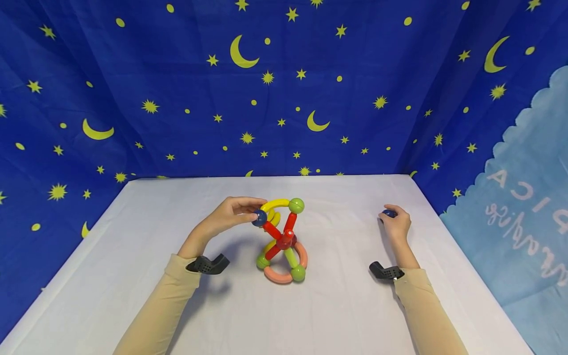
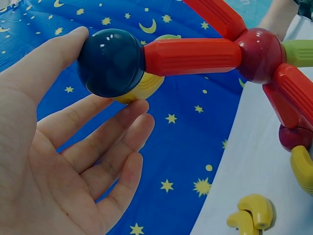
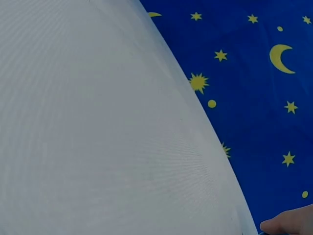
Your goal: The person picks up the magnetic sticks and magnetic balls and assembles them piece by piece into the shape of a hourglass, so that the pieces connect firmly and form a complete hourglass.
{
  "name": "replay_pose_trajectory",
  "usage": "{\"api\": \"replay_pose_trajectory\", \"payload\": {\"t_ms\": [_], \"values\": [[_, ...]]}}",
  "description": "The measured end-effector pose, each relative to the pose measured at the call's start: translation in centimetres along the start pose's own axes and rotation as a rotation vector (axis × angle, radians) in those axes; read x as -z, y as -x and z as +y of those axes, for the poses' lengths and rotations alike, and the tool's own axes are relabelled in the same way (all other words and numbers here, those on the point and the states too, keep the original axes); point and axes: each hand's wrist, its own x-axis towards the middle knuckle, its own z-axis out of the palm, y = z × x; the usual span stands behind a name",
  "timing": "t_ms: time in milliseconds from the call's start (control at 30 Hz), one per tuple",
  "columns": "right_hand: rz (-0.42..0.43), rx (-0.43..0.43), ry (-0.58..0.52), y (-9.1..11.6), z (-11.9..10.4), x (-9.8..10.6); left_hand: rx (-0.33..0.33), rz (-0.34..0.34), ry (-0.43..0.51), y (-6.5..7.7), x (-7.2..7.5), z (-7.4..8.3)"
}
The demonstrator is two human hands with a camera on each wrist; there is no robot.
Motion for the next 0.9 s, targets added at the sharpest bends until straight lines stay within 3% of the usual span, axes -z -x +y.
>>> {"api": "replay_pose_trajectory", "payload": {"t_ms": [233, 333, 467, 633, 767, 900], "values": [[0.016, -0.017, -0.022, 0.8, -2.0, -0.2, -0.004, -0.002, 0.004, 0.0, 0.0, -0.1], [-0.024, 0.01, -0.126, 1.9, -4.0, -0.4, -0.005, 0.0, -0.002, 0.0, 0.0, -0.1], [-0.137, 0.094, -0.261, 4.3, -7.2, -0.7, -0.003, 0.001, -0.01, 0.0, 0.0, 0.0], [-0.273, 0.261, -0.349, 7.7, -10.4, -1.0, 0.001, 0.001, -0.016, 0.0, 0.0, 0.1], [-0.357, 0.37, -0.401, 10.3, -12.1, -1.2, -0.001, 0.001, -0.015, -0.1, 0.0, 0.0], [-0.436, 0.426, -0.425, 12.7, -13.2, -1.5, -0.001, 0.005, -0.013, -0.1, 0.0, -0.1]]}}
